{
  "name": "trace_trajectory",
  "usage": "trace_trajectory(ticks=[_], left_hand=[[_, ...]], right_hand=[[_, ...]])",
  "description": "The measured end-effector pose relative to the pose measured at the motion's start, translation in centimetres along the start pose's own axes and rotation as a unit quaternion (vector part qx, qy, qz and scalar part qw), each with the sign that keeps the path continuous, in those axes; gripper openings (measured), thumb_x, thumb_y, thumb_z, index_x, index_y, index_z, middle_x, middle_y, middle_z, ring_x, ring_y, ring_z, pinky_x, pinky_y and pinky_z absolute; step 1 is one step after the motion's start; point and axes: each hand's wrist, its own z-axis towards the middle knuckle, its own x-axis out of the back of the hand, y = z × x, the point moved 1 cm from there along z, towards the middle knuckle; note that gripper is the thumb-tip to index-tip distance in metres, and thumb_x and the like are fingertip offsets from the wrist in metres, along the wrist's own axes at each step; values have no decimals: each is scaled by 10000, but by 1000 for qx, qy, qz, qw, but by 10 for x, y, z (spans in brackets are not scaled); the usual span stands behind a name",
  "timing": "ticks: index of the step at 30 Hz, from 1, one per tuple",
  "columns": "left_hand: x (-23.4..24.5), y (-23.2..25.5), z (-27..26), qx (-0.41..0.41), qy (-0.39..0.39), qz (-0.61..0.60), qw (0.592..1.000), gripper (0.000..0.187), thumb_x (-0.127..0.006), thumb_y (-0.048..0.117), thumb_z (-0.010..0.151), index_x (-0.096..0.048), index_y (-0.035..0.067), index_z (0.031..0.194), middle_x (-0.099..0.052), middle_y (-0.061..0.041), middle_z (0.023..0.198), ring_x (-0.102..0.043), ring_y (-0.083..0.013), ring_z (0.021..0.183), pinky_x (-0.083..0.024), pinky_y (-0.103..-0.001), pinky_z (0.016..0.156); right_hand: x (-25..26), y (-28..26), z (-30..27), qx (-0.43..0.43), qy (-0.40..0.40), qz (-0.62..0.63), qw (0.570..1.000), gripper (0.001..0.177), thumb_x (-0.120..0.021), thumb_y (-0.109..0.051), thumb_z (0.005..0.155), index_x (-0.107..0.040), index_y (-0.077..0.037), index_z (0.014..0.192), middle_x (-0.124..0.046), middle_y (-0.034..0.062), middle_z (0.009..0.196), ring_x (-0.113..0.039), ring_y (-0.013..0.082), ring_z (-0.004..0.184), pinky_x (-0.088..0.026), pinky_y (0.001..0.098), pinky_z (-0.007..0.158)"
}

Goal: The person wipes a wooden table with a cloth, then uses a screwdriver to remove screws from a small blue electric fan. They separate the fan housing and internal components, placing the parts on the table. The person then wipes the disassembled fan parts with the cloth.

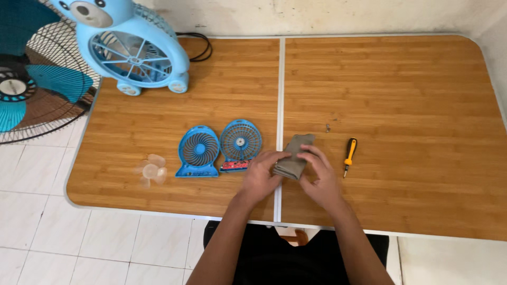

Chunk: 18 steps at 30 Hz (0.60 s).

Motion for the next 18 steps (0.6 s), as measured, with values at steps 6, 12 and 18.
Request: trace_trajectory(ticks=[6, 12, 18], left_hand=[[41, -13, -30, -25, 54, 56, 997, 498, -801, 89, 692, -737, 76, 1186, -694, -146, 1162, -651, -362, 1082, -523, -454, 945], [58, -19, -49, 47, 93, 56, 993, 203, -776, 233, 922, -727, 51, 1000, -739, -108, 1057, -693, -319, 1018, -554, -437, 899], [56, -22, -54, 236, 66, 53, 968, 248, -751, 298, 894, -741, 84, 1018, -765, -92, 892, -734, -288, 844, -581, -420, 759]], right_hand=[[-44, 1, 1, 49, -59, 6, 997, 355, -758, -11, 774, -710, -36, 1125, -570, 158, 1437, -579, 327, 1332, -489, 402, 1084], [-79, 16, -1, -45, -65, 39, 996, 176, -758, -110, 928, -706, -3, 1059, -687, 130, 1176, -693, 228, 985, -557, 328, 839], [-104, 36, 1, -223, -77, 167, 957, 361, -728, -121, 947, -623, 43, 1252, -708, 101, 1000, -660, 154, 877, -560, 298, 739]])
